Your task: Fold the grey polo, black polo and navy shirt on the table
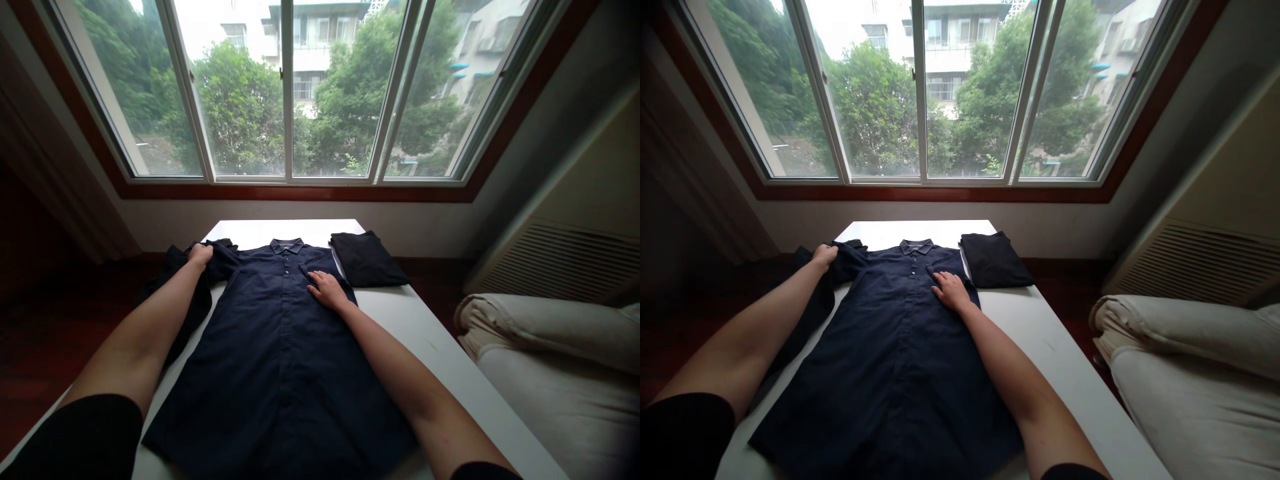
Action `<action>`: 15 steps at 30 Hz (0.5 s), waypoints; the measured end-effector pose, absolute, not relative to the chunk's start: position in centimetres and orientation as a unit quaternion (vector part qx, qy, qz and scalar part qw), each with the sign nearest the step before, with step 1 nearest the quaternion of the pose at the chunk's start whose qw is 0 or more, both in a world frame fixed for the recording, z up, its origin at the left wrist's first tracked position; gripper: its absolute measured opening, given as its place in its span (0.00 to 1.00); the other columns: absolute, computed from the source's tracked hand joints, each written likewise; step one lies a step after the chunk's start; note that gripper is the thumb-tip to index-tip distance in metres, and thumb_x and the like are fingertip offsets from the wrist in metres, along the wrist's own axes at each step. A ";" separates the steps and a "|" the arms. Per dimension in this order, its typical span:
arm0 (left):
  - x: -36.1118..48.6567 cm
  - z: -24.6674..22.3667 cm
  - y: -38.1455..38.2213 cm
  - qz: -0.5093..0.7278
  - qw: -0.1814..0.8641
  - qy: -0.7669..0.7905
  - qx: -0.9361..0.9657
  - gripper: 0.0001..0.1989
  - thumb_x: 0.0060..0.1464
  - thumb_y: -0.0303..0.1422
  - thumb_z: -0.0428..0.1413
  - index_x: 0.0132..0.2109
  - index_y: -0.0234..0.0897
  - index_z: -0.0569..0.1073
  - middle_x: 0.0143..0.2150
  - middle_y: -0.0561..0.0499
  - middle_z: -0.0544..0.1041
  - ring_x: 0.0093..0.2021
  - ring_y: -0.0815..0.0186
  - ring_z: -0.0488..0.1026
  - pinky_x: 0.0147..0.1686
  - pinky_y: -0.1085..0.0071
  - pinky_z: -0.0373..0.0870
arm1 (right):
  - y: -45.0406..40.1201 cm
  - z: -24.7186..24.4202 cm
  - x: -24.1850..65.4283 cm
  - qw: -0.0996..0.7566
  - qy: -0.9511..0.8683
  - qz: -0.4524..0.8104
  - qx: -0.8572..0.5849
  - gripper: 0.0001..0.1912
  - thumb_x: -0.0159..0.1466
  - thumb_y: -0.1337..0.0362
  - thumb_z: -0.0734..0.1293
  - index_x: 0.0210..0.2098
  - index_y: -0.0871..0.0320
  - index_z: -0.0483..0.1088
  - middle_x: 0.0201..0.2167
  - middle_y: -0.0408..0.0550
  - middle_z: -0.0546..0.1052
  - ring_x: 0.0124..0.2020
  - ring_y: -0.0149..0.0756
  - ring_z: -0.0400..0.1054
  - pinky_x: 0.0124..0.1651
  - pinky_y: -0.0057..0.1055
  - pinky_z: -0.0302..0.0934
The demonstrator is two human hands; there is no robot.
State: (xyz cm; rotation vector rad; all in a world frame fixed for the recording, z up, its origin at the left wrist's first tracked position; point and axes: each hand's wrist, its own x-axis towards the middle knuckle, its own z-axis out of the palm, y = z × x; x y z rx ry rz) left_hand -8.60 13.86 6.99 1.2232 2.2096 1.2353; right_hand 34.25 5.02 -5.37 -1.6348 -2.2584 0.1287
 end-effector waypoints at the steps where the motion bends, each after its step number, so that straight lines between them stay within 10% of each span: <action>1: -8.6 7.0 14.3 0.422 0.158 0.779 0.436 0.03 0.53 0.27 0.59 0.34 0.31 0.72 0.34 0.43 0.78 0.44 0.53 0.74 0.43 0.66 0.69 | 5.1 -5.5 34.3 0.176 -0.797 0.044 -0.576 0.31 0.74 0.50 0.62 0.73 0.52 0.61 0.72 0.53 0.64 0.73 0.47 0.56 0.75 0.44 0.46; 15: -1.5 5.9 16.2 0.229 0.124 0.740 0.620 0.14 0.64 0.44 0.56 0.44 0.38 0.74 0.45 0.41 0.82 0.47 0.53 0.79 0.43 0.66 0.71 | 5.3 -5.7 34.3 0.186 -0.802 0.032 -0.566 0.27 0.74 0.52 0.64 0.69 0.53 0.66 0.70 0.55 0.67 0.71 0.47 0.59 0.74 0.45 0.50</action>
